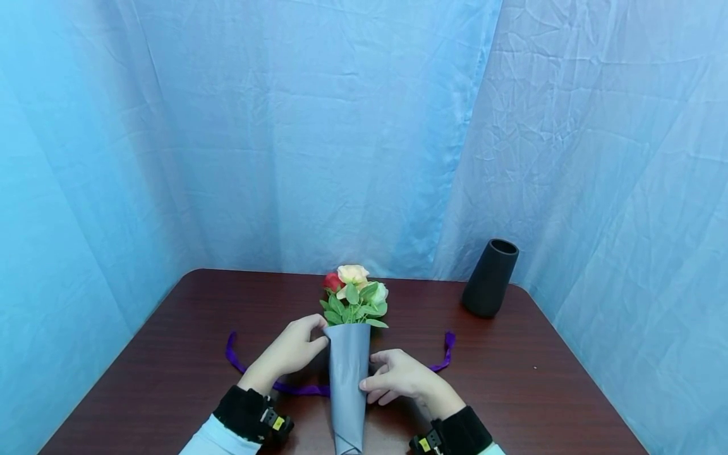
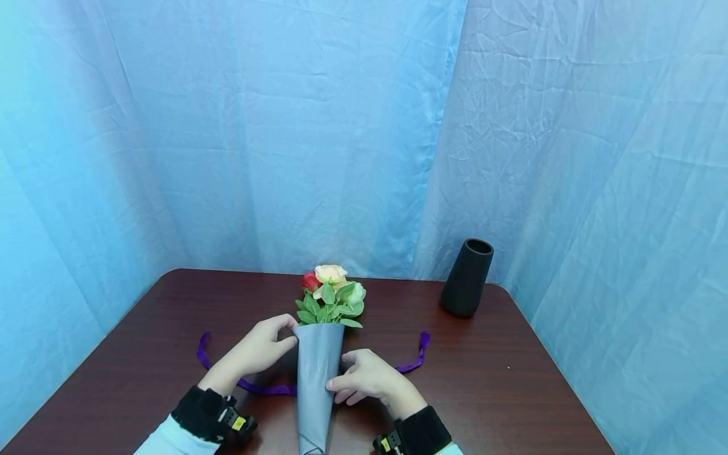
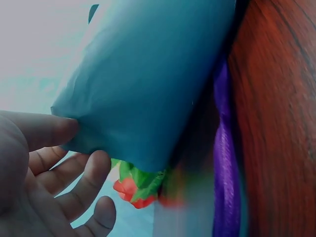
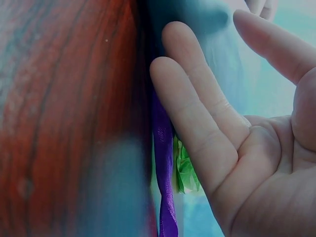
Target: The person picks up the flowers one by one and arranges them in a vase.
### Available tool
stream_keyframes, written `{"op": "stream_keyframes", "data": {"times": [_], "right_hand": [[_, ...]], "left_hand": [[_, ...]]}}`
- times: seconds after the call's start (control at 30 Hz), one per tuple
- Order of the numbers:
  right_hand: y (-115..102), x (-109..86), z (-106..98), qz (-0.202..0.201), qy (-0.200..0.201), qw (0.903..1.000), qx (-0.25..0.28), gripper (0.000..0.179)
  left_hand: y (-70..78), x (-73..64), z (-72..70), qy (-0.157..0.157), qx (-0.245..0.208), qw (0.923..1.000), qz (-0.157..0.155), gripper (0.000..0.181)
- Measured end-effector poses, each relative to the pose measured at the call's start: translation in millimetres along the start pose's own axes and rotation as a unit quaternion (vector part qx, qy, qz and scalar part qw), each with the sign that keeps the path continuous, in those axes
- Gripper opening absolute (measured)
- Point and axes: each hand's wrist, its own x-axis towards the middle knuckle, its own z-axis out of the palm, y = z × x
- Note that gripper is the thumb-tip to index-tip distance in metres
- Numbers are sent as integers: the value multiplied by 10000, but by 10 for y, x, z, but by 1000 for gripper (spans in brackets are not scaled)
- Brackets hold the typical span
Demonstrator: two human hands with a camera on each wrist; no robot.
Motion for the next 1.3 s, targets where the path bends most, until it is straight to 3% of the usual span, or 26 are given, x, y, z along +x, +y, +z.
{"op": "stream_keyframes", "data": {"times": [0.33,0.63,0.9,1.3], "right_hand": [[-12,-11,-15,18,-78,10000,-15,79],[18,2,-15,6,-86,10000,-10,79],[4,-4,-11,-8,-60,10000,-29,77],[18,-2,-19,-3,-79,9999,-66,78]], "left_hand": [[138,-38,-44,253,-171,9993,199,8],[134,-80,-144,48,-146,9998,-121,17],[101,-118,-249,-8,171,9989,-429,19],[5,-244,-432,-64,455,9968,-651,14]]}}
